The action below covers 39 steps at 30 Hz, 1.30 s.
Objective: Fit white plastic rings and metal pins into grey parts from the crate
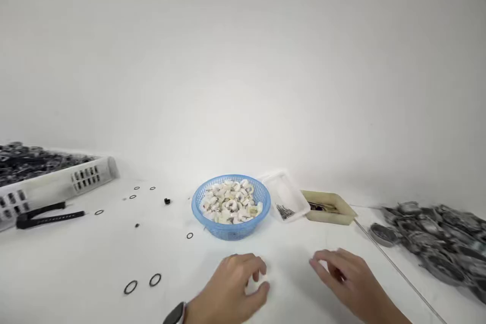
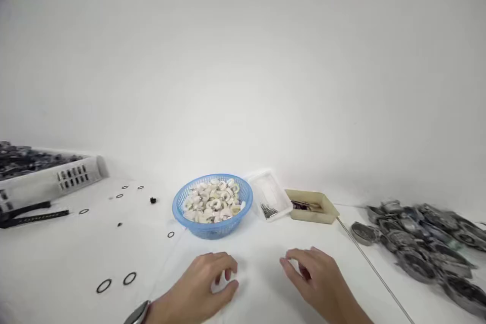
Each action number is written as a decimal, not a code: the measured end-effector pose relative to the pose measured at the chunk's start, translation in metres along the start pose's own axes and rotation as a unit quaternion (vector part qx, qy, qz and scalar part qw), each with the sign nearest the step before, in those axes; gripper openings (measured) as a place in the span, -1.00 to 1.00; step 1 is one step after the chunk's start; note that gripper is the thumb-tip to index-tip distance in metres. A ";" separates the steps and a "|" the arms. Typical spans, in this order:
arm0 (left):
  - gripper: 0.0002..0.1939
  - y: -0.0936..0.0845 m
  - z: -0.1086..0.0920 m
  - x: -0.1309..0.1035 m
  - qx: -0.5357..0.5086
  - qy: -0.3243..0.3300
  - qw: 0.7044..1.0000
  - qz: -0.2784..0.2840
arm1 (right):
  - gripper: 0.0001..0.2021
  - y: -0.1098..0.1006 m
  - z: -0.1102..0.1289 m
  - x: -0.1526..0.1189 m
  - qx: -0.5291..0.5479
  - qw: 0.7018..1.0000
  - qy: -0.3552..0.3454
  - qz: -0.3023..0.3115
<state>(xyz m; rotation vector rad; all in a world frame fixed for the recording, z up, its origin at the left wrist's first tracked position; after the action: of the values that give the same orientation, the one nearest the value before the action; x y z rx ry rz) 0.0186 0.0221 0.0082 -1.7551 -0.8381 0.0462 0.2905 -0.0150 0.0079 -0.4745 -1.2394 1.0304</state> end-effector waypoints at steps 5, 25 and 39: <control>-0.96 0.005 0.001 -0.002 -0.014 0.006 1.000 0.013 | -0.69 0.008 0.020 -0.009 -0.014 0.996 -0.039 0.075; -0.90 -0.006 0.003 -0.002 -0.027 0.010 0.999 -0.017 | -0.82 0.016 0.016 -0.006 0.000 0.986 0.041 0.159; -0.89 -0.008 -0.006 -0.002 -0.031 0.023 0.999 -0.011 | -0.78 0.019 0.012 -0.009 -0.023 0.989 0.029 0.141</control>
<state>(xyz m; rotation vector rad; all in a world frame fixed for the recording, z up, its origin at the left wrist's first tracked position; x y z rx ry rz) 0.0156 0.0166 0.0163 -1.7979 -0.8333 -0.0337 0.2726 -0.0158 -0.0080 -0.7260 -1.1679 1.2188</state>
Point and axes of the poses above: each hand's wrist, its own x-axis towards the middle knuckle, its own y-axis out of the palm, z = x × y, the point moved 3 cm from there along x, towards the middle knuckle, and after that the axes turned 14 degrees about y, right-handed, at the moved point
